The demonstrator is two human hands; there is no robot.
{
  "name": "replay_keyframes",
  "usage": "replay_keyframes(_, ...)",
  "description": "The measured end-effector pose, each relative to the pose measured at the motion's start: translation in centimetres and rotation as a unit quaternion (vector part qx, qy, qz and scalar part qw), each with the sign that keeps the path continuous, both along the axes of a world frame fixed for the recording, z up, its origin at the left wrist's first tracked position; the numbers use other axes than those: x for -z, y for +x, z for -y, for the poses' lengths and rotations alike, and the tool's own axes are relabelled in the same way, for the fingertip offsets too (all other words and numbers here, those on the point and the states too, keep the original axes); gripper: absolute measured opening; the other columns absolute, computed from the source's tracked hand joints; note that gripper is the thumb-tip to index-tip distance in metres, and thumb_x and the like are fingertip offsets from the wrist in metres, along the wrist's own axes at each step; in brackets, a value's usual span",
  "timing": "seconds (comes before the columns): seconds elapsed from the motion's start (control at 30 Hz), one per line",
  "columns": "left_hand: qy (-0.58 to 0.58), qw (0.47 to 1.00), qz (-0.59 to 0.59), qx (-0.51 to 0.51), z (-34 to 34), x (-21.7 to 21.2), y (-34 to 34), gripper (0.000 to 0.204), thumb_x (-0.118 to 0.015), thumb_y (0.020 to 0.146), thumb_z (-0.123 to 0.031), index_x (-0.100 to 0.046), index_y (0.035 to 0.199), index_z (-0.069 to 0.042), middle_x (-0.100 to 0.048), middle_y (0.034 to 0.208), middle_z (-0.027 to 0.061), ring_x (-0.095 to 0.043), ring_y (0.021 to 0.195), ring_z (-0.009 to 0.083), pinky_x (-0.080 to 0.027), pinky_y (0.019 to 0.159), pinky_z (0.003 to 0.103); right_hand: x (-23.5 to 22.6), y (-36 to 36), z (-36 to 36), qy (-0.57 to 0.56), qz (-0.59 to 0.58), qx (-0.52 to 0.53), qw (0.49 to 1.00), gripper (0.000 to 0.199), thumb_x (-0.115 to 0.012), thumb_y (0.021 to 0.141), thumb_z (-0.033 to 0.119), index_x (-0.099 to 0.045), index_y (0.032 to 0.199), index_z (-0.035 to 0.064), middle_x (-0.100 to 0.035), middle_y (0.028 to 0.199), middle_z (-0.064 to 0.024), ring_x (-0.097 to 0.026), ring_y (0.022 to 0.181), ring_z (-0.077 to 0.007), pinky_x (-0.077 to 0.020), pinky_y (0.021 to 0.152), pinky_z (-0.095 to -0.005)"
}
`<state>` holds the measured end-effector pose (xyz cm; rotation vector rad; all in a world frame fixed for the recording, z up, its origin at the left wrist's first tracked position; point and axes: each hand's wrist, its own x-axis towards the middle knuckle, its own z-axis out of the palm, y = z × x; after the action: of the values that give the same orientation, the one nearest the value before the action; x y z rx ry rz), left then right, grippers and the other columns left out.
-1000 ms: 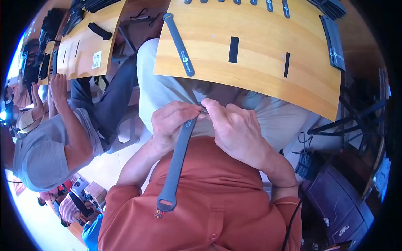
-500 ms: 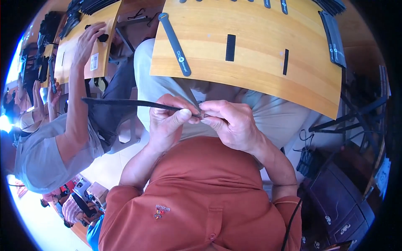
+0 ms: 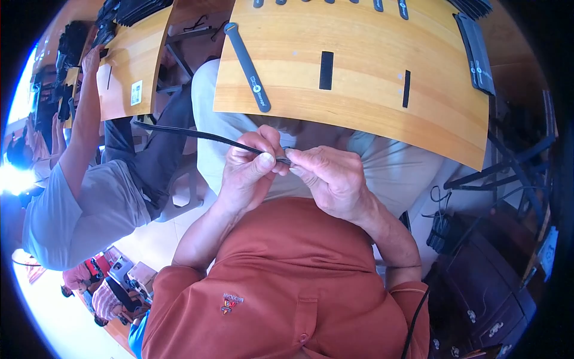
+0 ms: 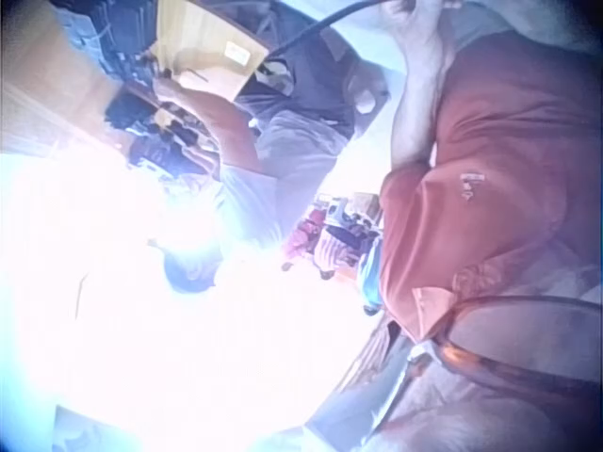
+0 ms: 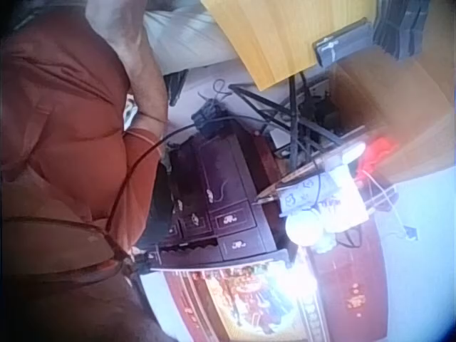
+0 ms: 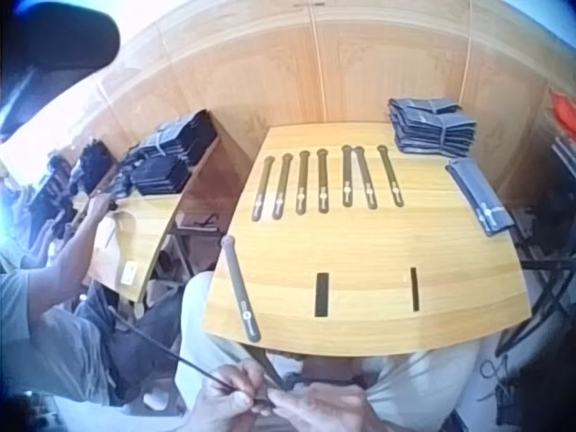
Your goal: The recorder aligns black textile straps with markings on a table and stacks them.
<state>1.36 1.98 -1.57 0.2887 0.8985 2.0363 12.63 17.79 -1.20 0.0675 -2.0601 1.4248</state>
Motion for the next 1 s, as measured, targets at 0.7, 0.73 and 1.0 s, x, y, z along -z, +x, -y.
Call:
replay_keyframes(0.7,-0.251,0.932,-0.256,-0.044,-0.6,-3.1,0.8,0.014,-0.072,0.098,-0.004,-0.065,0.106,0.005,-0.072,0.093,0.0077,-0.072,0.084,0.0125,-0.060,0.077,0.025,-1.4,0.1,0.9,-0.167,0.078,-0.010,0.983,0.023,-0.068,0.096,-0.006,-0.069,0.118,-0.0061,-0.075,0.096,-0.0178,-0.076,0.087,-0.0238,-0.0616,0.075,-0.0331)
replay_keyframes(0.73,-0.249,0.930,-0.265,-0.050,-0.7,-3.2,0.9,0.013,-0.071,0.099,-0.005,-0.065,0.105,0.005,-0.072,0.091,0.0073,-0.072,0.083,0.0125,-0.059,0.076,0.025,-1.6,0.0,1.0,-0.172,0.079,-0.002,0.982,0.023,-0.068,0.096,-0.006,-0.069,0.118,-0.0063,-0.075,0.096,-0.0181,-0.076,0.087,-0.0241,-0.0617,0.075,-0.0329)
replay_keyframes(1.0,-0.295,0.832,-0.460,-0.098,-0.3,-2.7,1.3,0.012,-0.066,0.102,-0.005,-0.058,0.101,0.003,-0.066,0.087,0.0122,-0.066,0.072,0.0154,-0.053,0.065,0.028,-1.2,-1.1,2.4,-0.136,0.025,0.050,0.989,0.021,-0.068,0.096,-0.005,-0.069,0.117,-0.0074,-0.075,0.092,-0.0180,-0.075,0.080,-0.0226,-0.0591,0.070,-0.0289)
